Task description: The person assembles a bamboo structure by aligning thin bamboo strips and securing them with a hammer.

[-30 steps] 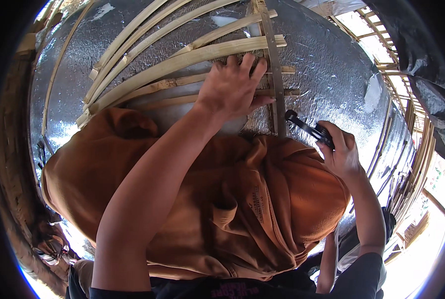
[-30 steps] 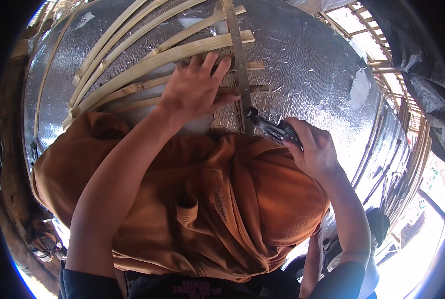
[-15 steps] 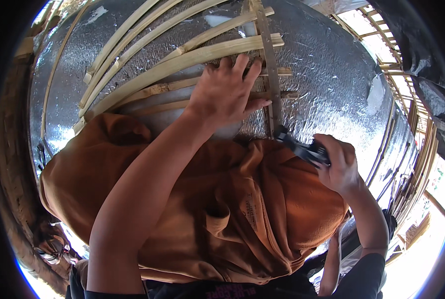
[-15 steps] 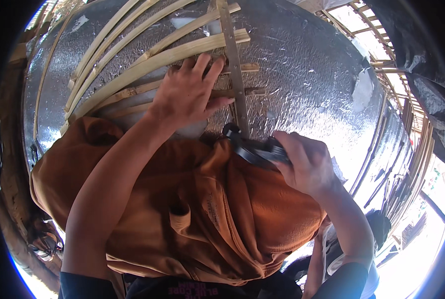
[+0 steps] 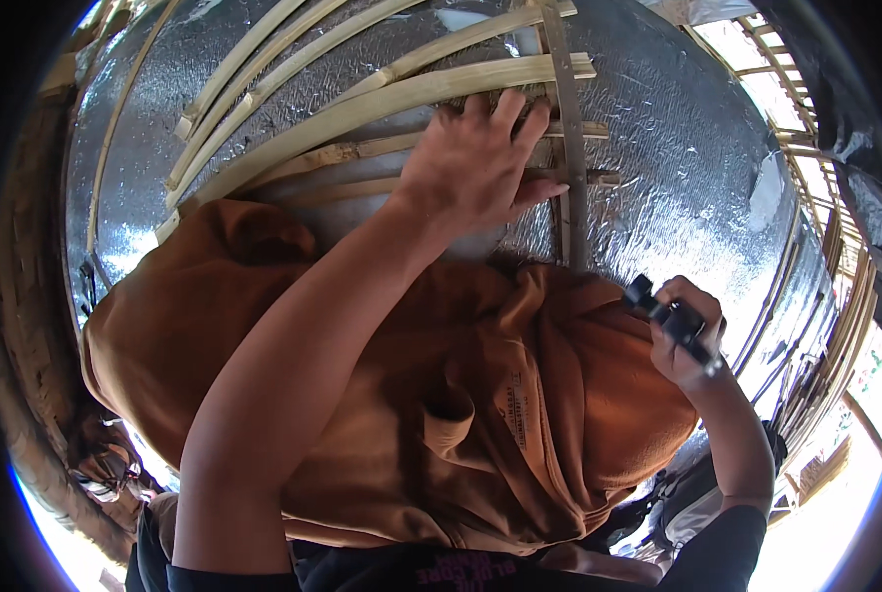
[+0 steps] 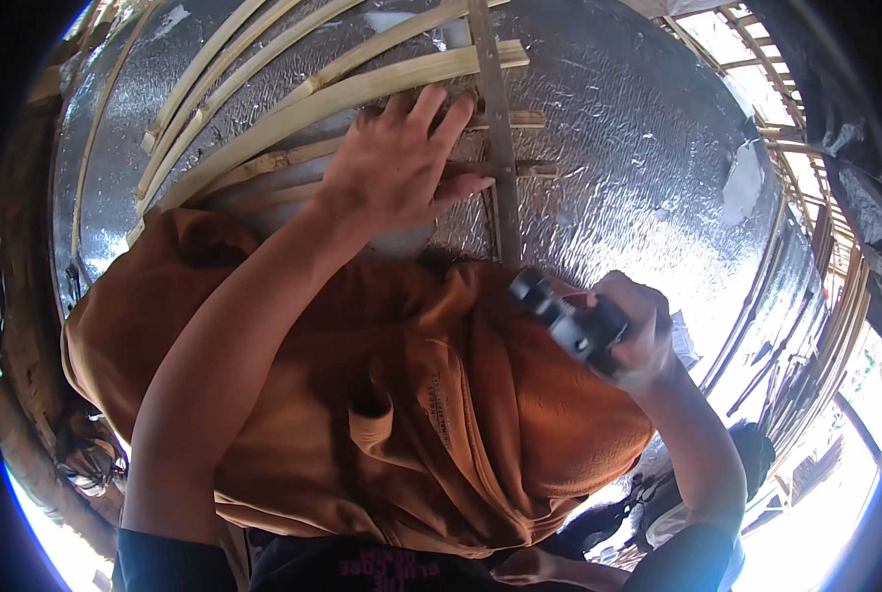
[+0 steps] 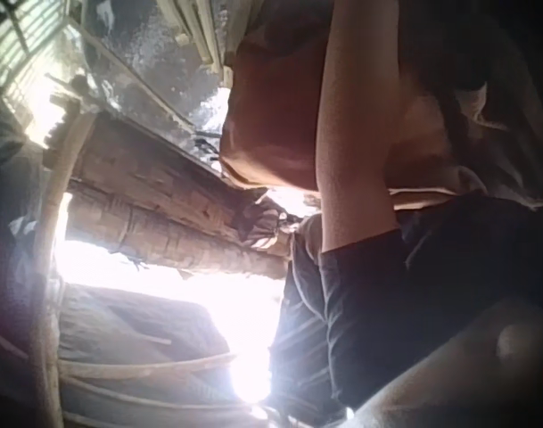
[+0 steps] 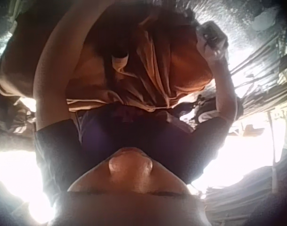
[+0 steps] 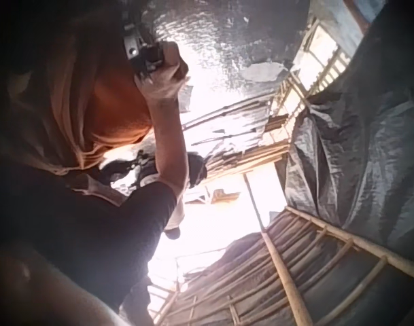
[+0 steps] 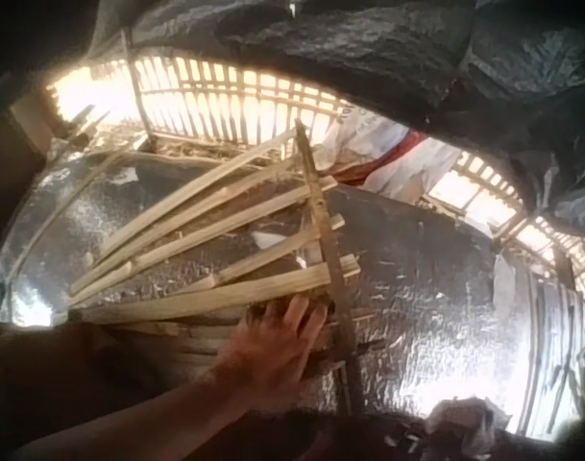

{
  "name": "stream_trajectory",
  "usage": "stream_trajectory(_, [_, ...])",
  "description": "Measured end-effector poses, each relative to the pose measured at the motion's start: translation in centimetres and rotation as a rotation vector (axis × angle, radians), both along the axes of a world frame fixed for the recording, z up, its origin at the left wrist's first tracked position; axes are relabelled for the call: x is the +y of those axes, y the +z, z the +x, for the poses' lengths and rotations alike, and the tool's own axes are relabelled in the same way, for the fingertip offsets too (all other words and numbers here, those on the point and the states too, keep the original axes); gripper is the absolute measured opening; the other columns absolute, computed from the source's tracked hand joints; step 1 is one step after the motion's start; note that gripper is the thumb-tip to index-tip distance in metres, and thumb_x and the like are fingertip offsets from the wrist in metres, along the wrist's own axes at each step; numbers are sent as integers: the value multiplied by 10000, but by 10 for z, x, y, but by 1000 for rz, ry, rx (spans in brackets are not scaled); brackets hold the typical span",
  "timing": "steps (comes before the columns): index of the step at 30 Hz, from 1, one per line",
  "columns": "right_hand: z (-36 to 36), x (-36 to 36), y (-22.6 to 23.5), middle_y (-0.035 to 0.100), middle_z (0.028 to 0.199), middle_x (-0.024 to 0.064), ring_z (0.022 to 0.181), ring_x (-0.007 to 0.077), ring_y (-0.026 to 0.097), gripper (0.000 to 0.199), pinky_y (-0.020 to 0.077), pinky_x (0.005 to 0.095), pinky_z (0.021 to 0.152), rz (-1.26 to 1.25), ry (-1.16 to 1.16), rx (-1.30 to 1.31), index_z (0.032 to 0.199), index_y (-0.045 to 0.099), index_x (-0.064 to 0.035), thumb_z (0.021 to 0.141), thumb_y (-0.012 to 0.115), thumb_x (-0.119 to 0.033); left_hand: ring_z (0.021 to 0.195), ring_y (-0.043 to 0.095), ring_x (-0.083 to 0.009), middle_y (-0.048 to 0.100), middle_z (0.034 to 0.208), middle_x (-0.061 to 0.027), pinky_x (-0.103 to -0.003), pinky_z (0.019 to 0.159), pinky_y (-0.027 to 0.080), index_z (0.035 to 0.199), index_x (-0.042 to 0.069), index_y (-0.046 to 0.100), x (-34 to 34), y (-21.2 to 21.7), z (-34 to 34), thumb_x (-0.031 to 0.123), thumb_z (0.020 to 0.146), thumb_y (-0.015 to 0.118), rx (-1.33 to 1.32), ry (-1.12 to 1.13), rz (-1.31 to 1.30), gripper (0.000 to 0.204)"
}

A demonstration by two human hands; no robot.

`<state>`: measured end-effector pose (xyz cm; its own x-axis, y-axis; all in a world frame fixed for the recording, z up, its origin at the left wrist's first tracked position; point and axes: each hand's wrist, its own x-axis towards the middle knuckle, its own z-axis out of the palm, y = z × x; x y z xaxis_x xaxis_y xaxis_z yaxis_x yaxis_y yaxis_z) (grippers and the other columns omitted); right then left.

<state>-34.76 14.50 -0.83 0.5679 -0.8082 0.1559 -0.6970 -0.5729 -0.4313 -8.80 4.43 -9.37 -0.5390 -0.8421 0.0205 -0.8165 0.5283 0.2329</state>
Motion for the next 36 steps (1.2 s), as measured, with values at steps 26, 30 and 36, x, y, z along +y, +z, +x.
stream_trajectory(26, [13,6,12,648,876,212,746,365,673,272,532,427,668,283,-156,230,1114,540,19,882,635,-87,1120,568,-368,480,1287,-162,-515,862,506,1399,84,426,2,-12,9,565,955,462,27,52,-43,656])
stream_trajectory(30, [20,-3,6,648,853,190,711,311,691,290,533,392,608,428,-227,511,1117,525,57,976,582,-190,1122,564,-371,488,1266,-162,-514,869,503,1391,80,439,7,-5,6,564,947,478,44,20,87,658])
stream_trajectory(36, [-21,27,-14,660,935,199,876,350,652,313,514,426,749,20,-120,563,1140,558,26,861,662,-68,1100,574,-358,500,1235,-153,-511,848,510,1360,81,472,4,-5,3,568,938,489,58,21,21,644])
